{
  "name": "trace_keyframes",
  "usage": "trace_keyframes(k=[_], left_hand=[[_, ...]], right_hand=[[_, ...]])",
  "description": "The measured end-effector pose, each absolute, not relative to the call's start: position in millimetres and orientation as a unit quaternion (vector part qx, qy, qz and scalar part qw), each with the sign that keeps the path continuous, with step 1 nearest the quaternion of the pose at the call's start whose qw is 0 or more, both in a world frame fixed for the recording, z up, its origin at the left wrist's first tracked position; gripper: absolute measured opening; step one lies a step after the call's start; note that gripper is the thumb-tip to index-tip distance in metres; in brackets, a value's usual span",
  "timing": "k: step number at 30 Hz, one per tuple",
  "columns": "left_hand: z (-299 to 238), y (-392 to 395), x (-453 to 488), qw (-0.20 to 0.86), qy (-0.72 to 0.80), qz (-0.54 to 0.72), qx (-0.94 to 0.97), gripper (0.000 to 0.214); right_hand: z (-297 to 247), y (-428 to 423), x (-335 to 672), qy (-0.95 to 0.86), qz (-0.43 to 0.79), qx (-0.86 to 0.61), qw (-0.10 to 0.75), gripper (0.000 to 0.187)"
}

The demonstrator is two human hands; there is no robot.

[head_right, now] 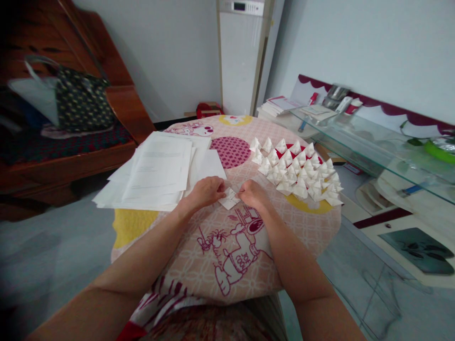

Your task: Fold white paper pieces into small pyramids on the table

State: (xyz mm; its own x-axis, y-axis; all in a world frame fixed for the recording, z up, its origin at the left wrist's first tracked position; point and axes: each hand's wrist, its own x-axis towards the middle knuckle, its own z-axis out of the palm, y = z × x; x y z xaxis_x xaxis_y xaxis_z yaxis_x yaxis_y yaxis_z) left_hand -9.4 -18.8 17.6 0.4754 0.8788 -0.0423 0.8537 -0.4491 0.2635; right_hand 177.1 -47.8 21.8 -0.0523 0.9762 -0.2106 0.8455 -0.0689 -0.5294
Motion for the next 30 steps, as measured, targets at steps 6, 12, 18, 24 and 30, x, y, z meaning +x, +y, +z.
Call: trace_keyframes(k=[6,12,18,24,30], left_hand=[[4.6,-15.8,-6.1,0.156,0.366,0.116,0.910,0.026],[4.6,-11.9,-6.7,0.154,0.373,0.104,0.909,0.026],[7.5,-9.4,-7.5,0.180,0.373,0.104,0.904,0.030],[9.2,-10.6,-7.4,0.202,0.384,0.101,0.895,0.029],[10.9,-11.8,-7.3,0.209,0.384,0.103,0.894,0.032]], right_hand=[[19.6,-45.3,183.9,-0.635,0.351,-0.678,0.120,0.026],[16.5,-42.8,190.8,-0.635,0.388,-0.658,0.117,0.020],[16.7,-44.0,189.1,-0.616,0.383,-0.679,0.116,0.015],[22.6,-47.3,181.2,-0.609,0.353,-0.701,0.116,0.027],[29.6,-47.6,174.6,-0.614,0.326,-0.713,0.093,0.013]])
